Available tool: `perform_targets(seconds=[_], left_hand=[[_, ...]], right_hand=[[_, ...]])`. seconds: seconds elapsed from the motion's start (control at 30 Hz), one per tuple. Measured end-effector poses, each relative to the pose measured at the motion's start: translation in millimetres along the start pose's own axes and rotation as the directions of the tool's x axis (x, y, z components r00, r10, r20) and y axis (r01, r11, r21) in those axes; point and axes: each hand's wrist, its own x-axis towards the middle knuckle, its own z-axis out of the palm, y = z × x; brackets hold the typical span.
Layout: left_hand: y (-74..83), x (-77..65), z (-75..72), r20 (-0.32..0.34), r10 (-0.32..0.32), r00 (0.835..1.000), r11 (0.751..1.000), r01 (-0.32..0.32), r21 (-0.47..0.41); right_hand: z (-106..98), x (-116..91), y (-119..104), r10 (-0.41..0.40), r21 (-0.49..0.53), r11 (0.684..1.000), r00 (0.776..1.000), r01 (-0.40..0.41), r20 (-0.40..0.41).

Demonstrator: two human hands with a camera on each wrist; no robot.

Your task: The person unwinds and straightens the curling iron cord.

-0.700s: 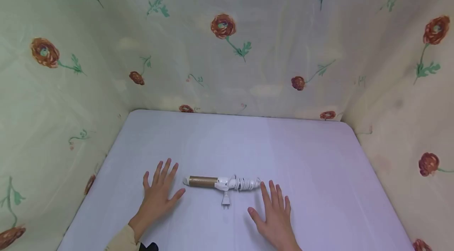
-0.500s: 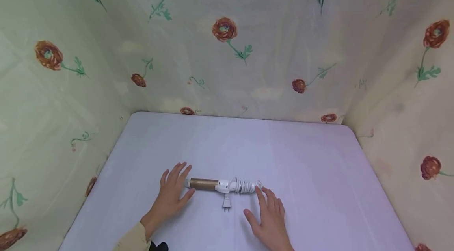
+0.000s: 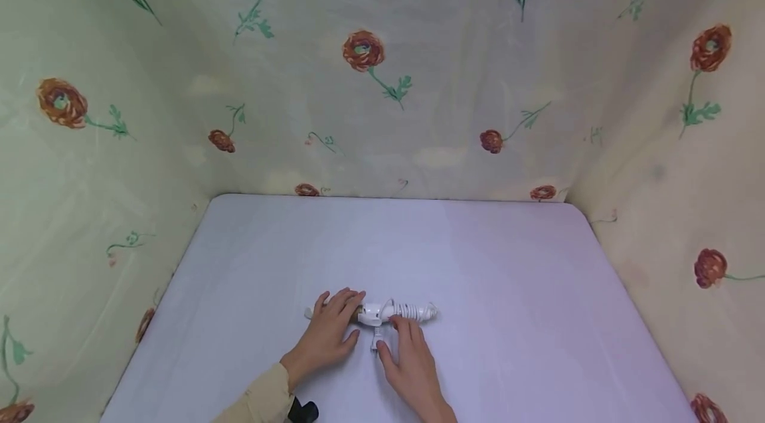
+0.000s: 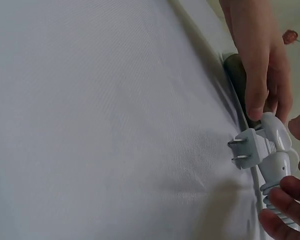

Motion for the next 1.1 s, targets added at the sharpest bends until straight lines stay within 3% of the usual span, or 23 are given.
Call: perform_targets(seconds=[0.27, 0.7, 0.9, 1.1], left_hand=[[-0.6, 4.3, 16.5, -0.027, -0.039, 0.999, 0.998, 0.04, 0.044], [5.7, 2.5, 15.6, -0.108, -0.079, 0.991, 0.996, 0.084, 0.035], [8.4, 0.7, 1.9, -0.167, -0.074, 0.983, 0.997, 0.075, -0.002], [8.8, 6.9, -19.5, -0.183, -0.082, 0.98, 0.996, 0.076, -0.039]], right_hand=[[13.7, 8.8, -2.2, 0.109, -0.027, 0.994, 0.994, -0.108, 0.005], [24.3, 8.8, -9.1, 0.12, 0.025, 0.993, 0.992, -0.119, -0.038], [24.6, 9.4, -13.9, 0.081, 0.013, 0.997, 0.992, -0.08, -0.097], [23.3, 15.8, -22.0, 0.051, 0.046, 0.998, 0.987, -0.045, -0.15]])
